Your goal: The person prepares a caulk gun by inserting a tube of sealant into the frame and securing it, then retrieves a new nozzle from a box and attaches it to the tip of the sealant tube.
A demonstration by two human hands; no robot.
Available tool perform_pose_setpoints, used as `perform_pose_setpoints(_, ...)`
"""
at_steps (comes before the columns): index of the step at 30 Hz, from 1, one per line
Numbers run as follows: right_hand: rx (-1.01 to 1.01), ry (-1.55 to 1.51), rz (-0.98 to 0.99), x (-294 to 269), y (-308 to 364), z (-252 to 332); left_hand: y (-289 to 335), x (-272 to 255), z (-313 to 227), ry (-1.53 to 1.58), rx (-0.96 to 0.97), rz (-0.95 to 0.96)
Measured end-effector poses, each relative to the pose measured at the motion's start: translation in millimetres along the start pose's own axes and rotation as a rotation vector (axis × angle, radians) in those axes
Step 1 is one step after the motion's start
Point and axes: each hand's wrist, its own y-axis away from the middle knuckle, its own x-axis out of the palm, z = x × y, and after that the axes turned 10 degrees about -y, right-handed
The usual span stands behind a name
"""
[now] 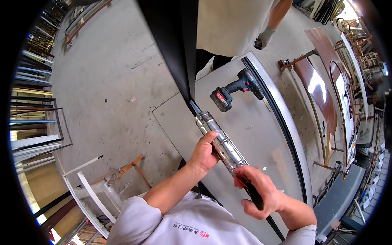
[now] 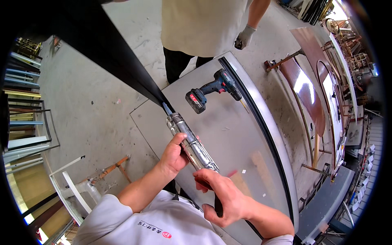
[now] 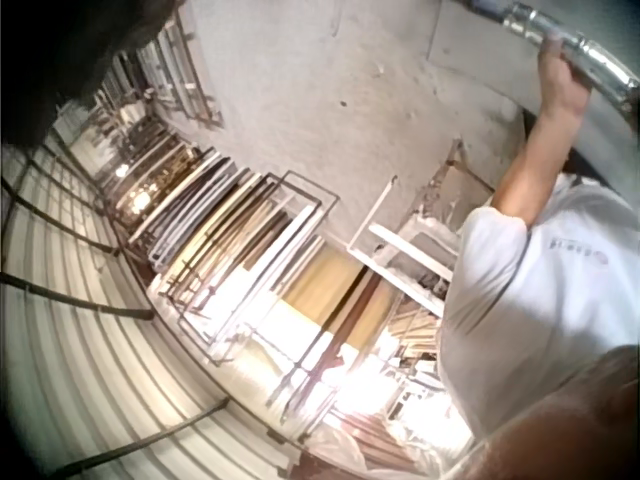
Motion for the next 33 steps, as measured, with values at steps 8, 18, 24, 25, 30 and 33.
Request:
perform_pose_setpoints(8, -0.030, 0.002, -0.074, 11.8, 13.9, 81.5, 57.2, 62.3, -18.1, -0.024, 0.032, 0.066)
perform_pose_setpoints(18, -0.081, -0.165, -0.319, 41.3, 25.6, 186.6, 119.9, 140.9, -40.4, -0.011, 0.076, 0.167)
perform_pose_setpoints(24, -0.128, -0.090, -0.576, 73.0, 24.0, 235.0, 155.4, 180.7, -51.2, -0.011, 0.119, 0.241)
perform_pose_setpoints(25, -0.137, -0.066, -0.603, 75.7, 25.8, 241.8, 159.2, 186.8, -51.6, -0.009, 0.115, 0.245)
perform_pose_setpoints(30, -0.184, 0.002, -0.692, 80.5, 24.2, 264.5, 165.9, 200.4, -58.8, 0.022, 0.112, 0.351)
perform_pose_setpoints(33, -0.223, 0.043, -0.668, 75.5, 29.5, 275.8, 173.8, 211.3, -61.8, 0.016, 0.114, 0.390)
